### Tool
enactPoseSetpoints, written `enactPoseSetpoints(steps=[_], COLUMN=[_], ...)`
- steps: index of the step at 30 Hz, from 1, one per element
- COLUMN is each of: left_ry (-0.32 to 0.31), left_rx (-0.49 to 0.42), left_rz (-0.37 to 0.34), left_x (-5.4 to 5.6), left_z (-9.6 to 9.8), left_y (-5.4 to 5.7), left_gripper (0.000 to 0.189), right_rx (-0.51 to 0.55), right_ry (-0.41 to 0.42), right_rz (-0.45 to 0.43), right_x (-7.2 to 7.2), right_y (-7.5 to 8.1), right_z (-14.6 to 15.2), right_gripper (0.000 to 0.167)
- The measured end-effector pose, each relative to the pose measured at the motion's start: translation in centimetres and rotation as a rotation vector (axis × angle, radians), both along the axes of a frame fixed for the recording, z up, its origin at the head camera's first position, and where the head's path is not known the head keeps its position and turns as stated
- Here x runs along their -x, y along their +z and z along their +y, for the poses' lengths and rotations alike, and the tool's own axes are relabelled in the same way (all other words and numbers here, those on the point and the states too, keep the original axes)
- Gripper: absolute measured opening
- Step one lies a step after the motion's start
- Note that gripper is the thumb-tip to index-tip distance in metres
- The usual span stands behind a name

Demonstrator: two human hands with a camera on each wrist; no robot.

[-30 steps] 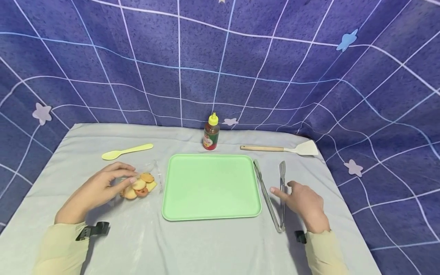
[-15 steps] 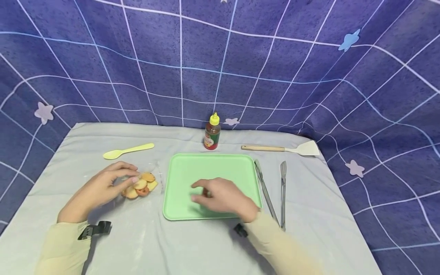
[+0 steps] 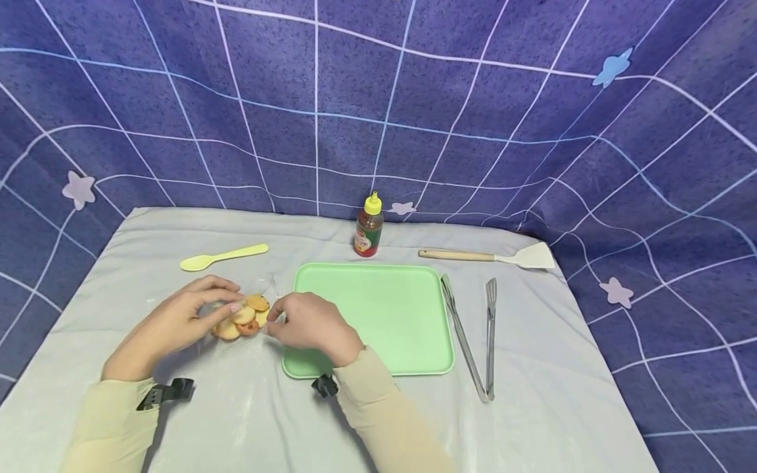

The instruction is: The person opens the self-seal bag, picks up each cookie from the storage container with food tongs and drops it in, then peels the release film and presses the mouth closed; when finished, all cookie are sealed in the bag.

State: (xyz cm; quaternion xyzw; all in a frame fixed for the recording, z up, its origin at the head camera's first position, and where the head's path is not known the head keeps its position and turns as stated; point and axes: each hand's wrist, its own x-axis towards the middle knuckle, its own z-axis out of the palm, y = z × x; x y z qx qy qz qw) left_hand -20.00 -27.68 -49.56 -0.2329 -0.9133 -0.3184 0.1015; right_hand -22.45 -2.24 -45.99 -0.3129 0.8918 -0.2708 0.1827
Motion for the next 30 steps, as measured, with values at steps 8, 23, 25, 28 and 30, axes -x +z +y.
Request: enactPoseSetpoints(steps=[8, 23, 25, 28, 30], left_ry=[0.016, 0.030, 0.031, 0.040, 0.049], left_rx=[0.008, -0.039, -0.061, -0.091, -0.105], left_rz=[0.003, -0.004, -0.006, 0.014, 0.043], left_x=[0.0, -0.1, -0.1, 0.0, 0.2], left_z=[0.8, 0.8, 0.6, 0.4, 0.5], left_y=[-0.4, -0.2, -0.2, -0.2, -0.2], left_gripper=[0.017, 0.017, 0.019, 0.022, 0.023], right_rx=[0.011, 0.009, 0.008, 0.007, 0.012], right_ry=[-0.040, -0.109, -0.100, -0.105, -0.105], right_rz=[0.113, 0.171, 0.160, 0.184, 0.207], right_x=[-0.3, -1.0, -1.2, -1.4, -1.5], right_y=[-1.4, -3.0, -3.1, -3.3, -3.3], right_z=[-1.0, -0.5, -0.8, -1.1, -1.1], right_gripper=[0.007, 0.015, 0.010, 0.008, 0.007])
